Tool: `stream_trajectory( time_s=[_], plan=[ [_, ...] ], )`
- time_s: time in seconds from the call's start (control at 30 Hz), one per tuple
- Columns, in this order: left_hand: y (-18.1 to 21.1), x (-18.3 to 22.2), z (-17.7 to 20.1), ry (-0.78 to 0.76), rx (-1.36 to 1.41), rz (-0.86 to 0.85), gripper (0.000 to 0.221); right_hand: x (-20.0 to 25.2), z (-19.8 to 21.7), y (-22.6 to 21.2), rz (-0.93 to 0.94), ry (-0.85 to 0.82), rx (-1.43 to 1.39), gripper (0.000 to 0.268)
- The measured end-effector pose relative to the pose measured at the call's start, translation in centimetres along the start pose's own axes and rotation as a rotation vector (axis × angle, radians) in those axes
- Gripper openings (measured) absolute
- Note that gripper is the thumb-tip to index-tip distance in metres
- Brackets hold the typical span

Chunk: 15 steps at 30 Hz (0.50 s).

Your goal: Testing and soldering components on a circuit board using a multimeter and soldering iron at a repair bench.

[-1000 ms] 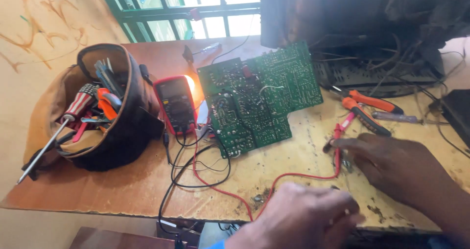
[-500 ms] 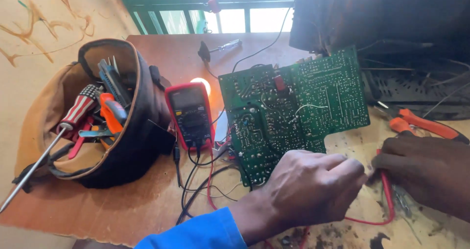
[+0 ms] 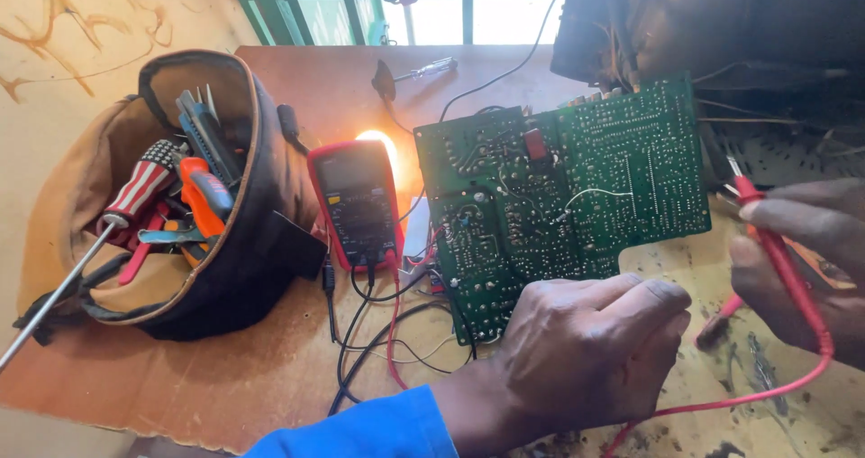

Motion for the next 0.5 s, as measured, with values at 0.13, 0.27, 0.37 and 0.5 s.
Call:
stream_trajectory(
  time_s=[0.13, 0.27, 0.37, 0.5],
  plan=[
    [0.2, -0.3, 0.9, -0.005, -0.005, -0.003, 0.007, -4.3, -0.2, -5.8, 0.018, -0.014, -0.031, 0.029],
    [0.1, -0.5, 1.0, 0.01, -0.018, -0.011, 0.006, -3.8, -1.0, -6.7, -0.191, 0.053, -0.127, 0.028],
    [0.5, -0.1, 1.1, -0.05, 0.031, 0.006, 0.009, -1.7, -2.2, -5.5, -0.159, 0.052, -0.168, 0.03],
    [0.1, 0.2, 0.5, -0.052, 0.048, -0.03, 0.014, -0.9, -2.7, -5.9, -0.063, 0.061, -0.116, 0.025]
  ],
)
Point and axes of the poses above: each hand's wrist, its own x-axis away from the middle knuckle, its own z-axis out of the back of the hand, y = z × x, the point moved 3 cm from there along -x, towards the middle knuckle, and after that the axes turned 15 degrees about -x, right-handed, at the moved point
